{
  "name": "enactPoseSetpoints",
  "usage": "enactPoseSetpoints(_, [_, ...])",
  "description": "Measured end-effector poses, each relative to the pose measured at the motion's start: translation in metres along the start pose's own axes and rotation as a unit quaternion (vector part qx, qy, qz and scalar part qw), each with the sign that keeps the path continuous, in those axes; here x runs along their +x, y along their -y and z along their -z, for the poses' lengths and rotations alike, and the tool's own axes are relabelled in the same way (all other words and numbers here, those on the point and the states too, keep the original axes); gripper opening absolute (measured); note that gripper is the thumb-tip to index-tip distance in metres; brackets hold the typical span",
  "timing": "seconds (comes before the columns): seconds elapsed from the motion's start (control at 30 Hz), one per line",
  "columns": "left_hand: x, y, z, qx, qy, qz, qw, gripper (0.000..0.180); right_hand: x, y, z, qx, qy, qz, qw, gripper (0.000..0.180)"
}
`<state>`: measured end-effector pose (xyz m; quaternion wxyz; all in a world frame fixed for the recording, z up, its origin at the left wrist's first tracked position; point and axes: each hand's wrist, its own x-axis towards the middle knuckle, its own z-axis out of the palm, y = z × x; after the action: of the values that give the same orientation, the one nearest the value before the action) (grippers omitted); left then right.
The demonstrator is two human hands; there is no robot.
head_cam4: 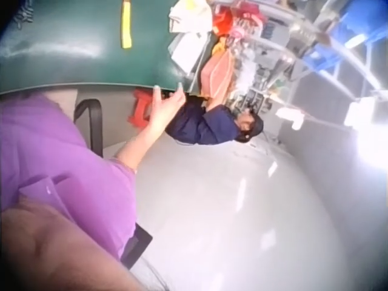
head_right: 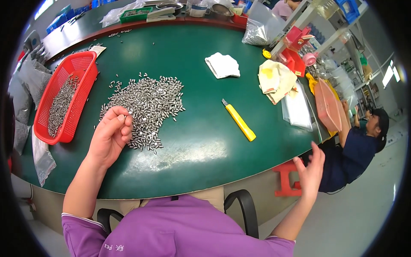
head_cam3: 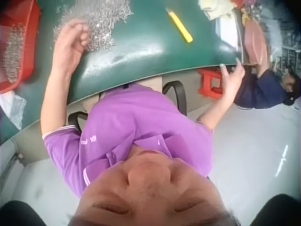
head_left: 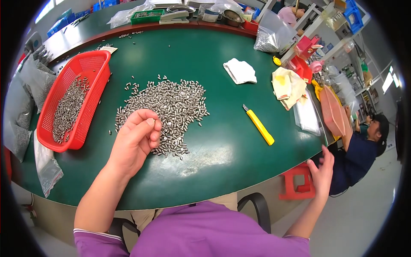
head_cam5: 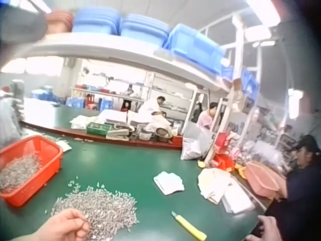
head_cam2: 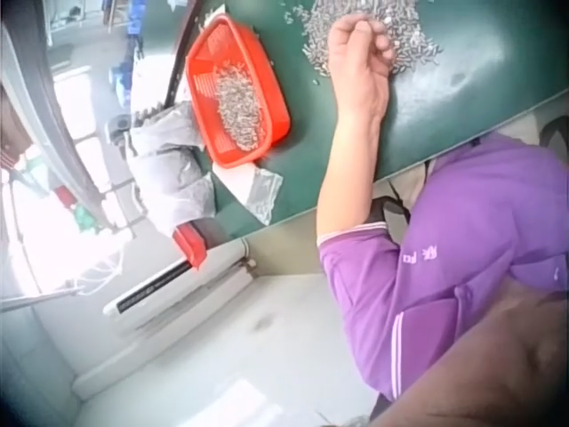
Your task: Manually inspecting and sorting small metal components on a workbench using a utility knife.
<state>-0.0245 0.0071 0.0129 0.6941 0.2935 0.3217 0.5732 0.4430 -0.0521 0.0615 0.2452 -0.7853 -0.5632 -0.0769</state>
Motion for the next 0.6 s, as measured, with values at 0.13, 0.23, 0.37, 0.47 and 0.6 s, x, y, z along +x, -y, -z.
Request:
enactPoseSetpoints(0.13, [0.003, 0.003, 0.005, 0.007, -0.011, -0.029, 0.999, 0.009, 0.019, 0.105, -0.041, 0.221, 0.005, 0.180, 0.959, 0.009])
enactPoseSetpoints(0.23, [0.002, 0.005, 0.012, 0.017, 0.013, -0.044, 0.999, 0.009, 0.025, 0.171, -0.069, 0.276, 0.203, 0.275, 0.899, 0.029])
enactPoseSetpoints(0.37, [0.002, 0.007, 0.012, 0.028, 0.045, -0.012, 0.999, 0.007, 0.040, 0.233, -0.104, 0.143, 0.220, 0.410, 0.873, 0.015])
enactPoseSetpoints(0.47, [0.000, 0.004, 0.004, 0.023, 0.056, 0.022, 0.998, 0.009, 0.045, 0.240, -0.123, 0.124, 0.252, 0.380, 0.881, 0.016])
enactPoseSetpoints(0.6, [-0.005, 0.005, 0.000, -0.033, 0.060, 0.056, 0.996, 0.015, 0.038, 0.233, -0.145, 0.224, 0.242, 0.349, 0.877, 0.019])
